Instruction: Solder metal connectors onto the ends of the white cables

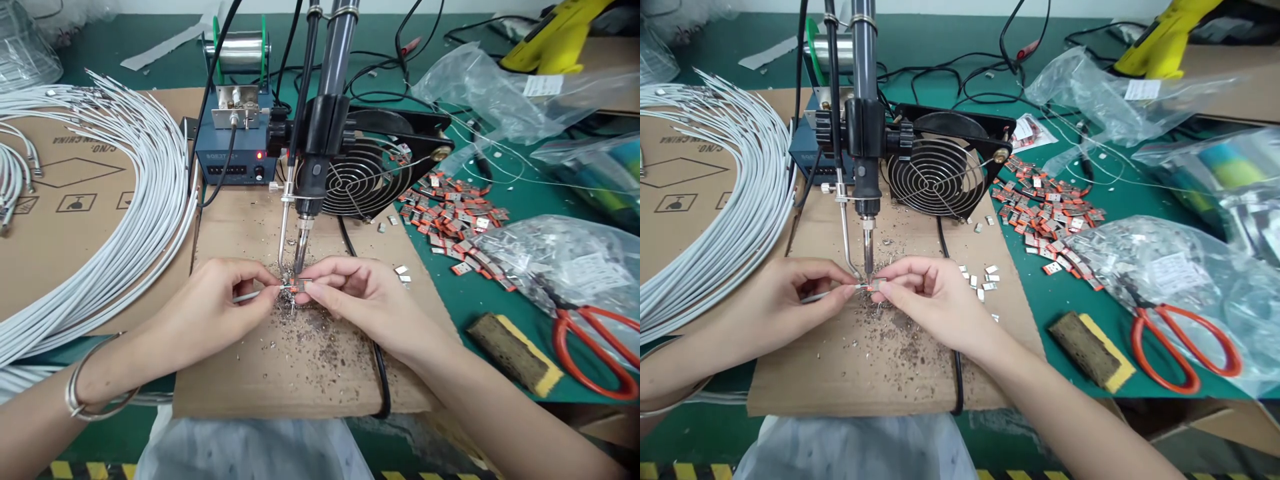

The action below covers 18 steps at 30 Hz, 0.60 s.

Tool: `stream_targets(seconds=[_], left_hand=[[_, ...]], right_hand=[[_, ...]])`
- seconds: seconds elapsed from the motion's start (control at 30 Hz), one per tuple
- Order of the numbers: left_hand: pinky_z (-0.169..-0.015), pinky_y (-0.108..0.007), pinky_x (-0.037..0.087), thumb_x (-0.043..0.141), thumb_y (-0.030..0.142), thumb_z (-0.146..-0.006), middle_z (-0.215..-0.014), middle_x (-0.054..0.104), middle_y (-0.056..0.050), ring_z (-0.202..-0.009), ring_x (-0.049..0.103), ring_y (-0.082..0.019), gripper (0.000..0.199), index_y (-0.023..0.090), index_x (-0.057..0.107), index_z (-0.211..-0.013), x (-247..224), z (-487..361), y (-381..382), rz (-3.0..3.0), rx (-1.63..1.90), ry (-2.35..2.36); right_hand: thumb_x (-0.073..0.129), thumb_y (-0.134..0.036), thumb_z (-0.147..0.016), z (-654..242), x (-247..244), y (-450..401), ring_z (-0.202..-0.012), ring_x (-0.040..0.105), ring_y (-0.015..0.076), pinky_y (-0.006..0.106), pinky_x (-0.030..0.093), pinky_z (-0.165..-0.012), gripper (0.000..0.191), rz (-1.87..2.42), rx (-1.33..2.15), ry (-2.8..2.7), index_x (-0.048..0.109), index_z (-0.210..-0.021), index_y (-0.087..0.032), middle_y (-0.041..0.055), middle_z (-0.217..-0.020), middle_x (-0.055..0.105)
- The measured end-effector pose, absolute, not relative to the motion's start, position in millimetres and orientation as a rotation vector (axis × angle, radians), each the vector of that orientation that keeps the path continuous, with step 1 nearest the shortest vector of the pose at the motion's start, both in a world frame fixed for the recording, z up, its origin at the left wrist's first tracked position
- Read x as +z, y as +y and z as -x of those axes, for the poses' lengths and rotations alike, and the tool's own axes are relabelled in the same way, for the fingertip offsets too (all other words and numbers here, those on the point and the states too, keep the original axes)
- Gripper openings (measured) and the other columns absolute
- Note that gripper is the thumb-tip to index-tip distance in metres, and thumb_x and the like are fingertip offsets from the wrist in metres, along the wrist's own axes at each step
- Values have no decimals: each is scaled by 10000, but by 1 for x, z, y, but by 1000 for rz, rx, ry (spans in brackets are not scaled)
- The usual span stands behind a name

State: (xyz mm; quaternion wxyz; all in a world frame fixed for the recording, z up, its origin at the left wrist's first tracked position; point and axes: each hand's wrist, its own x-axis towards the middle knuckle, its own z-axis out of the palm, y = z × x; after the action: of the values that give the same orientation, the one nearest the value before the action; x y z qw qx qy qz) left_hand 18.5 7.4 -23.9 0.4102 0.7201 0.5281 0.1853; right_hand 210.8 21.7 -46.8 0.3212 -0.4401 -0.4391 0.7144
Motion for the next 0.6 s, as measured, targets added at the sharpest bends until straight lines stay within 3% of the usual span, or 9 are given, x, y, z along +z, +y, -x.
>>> stream_targets(seconds=[0.6], left_hand=[[-451,-179,297,517,228,-813,-574,568,46,-487,394,-70,157,193,669,-803,-23,-20,6,-1875,473,1339]], right_hand=[[691,-208,-703,-212,-48,22,-652,662,87,158,489,-611,84,1167,1845,-1225,664,-762,-156,18,-694,717]])
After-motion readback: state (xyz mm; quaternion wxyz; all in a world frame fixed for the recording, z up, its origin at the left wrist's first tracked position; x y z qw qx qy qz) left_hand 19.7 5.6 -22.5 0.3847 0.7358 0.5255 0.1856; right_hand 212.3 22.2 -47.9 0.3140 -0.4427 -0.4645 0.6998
